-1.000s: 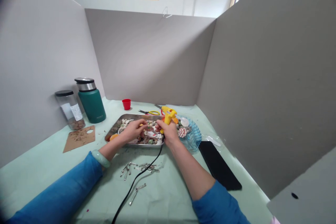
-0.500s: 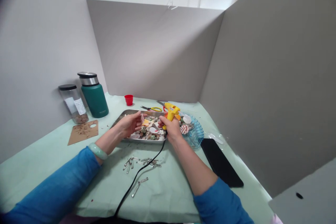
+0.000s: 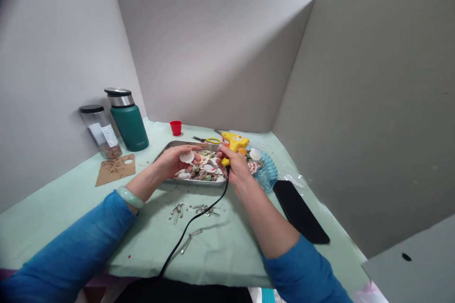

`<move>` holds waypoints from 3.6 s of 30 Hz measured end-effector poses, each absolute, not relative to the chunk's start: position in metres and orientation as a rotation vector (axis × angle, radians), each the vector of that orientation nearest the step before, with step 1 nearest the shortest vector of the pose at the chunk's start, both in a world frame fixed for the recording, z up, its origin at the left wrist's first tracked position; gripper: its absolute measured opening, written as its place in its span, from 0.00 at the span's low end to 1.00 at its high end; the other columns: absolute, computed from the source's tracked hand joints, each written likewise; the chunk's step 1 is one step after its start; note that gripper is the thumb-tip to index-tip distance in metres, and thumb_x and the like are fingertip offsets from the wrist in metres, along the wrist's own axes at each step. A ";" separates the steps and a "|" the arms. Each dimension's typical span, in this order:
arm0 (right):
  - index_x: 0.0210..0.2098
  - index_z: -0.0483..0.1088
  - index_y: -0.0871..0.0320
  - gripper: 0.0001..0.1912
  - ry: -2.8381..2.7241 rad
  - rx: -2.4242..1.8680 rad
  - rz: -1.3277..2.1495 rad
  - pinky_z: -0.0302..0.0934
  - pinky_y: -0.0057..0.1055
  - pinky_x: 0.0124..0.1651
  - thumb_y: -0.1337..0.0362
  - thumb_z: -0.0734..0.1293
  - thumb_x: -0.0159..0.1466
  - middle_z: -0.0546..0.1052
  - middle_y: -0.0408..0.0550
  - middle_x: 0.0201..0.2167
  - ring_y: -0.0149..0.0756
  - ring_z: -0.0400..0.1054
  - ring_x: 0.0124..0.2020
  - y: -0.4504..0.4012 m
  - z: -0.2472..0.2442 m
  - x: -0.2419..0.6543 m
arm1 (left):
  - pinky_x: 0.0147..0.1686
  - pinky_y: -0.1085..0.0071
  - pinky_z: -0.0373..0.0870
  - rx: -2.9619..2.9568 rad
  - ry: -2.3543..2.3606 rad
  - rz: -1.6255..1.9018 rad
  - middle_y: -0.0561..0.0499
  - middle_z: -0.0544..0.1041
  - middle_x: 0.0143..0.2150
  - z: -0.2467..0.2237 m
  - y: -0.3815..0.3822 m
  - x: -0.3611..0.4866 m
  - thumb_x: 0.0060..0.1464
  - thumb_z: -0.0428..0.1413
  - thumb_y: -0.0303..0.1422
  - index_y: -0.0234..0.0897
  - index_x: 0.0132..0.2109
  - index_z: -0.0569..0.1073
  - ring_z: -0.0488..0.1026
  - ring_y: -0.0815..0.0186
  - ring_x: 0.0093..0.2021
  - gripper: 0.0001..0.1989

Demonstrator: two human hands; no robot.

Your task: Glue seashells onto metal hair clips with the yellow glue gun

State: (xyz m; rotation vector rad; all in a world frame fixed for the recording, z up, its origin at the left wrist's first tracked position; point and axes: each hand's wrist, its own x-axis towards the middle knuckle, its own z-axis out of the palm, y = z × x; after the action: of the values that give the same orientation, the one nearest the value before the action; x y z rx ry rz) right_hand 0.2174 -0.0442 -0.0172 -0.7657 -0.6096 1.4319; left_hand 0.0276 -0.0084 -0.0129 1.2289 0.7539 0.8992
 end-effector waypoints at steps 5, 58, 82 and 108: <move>0.38 0.67 0.56 0.15 -0.747 -0.496 1.559 0.61 0.15 0.21 0.70 0.72 0.53 0.66 0.35 0.23 0.19 0.61 0.19 -0.067 0.009 0.214 | 0.22 0.75 0.60 1.808 0.887 0.601 0.52 0.72 0.27 0.003 -0.049 0.016 0.50 0.56 0.37 0.33 0.40 0.73 0.65 0.71 0.23 0.12; 0.39 0.66 0.59 0.19 -0.978 -0.599 1.397 0.55 0.18 0.18 0.67 0.73 0.50 0.66 0.36 0.21 0.21 0.58 0.18 -0.051 -0.007 0.216 | 0.28 0.72 0.60 2.418 1.280 0.312 0.51 0.75 0.28 -0.002 -0.073 0.018 0.47 0.54 0.37 0.38 0.39 0.70 0.70 0.63 0.29 0.12; 0.39 0.62 0.58 0.23 -0.807 -0.708 1.269 0.55 0.20 0.19 0.61 0.74 0.47 0.68 0.35 0.15 0.24 0.59 0.14 -0.033 -0.047 0.199 | 0.29 0.72 0.75 1.274 0.829 0.955 0.46 0.78 0.32 -0.023 -0.019 0.052 0.55 0.56 0.31 0.34 0.36 0.64 0.77 0.65 0.33 0.07; 0.39 0.64 0.56 0.20 -0.941 -0.922 0.979 0.60 0.26 0.18 0.65 0.70 0.48 0.69 0.35 0.21 0.30 0.65 0.17 -0.032 -0.052 0.185 | 0.30 0.71 0.74 1.331 0.796 1.019 0.50 0.76 0.31 -0.031 -0.022 0.053 0.46 0.62 0.40 0.33 0.38 0.68 0.75 0.67 0.30 0.17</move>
State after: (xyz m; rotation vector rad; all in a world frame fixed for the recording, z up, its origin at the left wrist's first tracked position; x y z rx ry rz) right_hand 0.1855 -0.0323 -0.0523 -0.9219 -0.9407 0.9789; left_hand 0.0529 -0.0218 -0.0311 1.3311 0.7956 1.0192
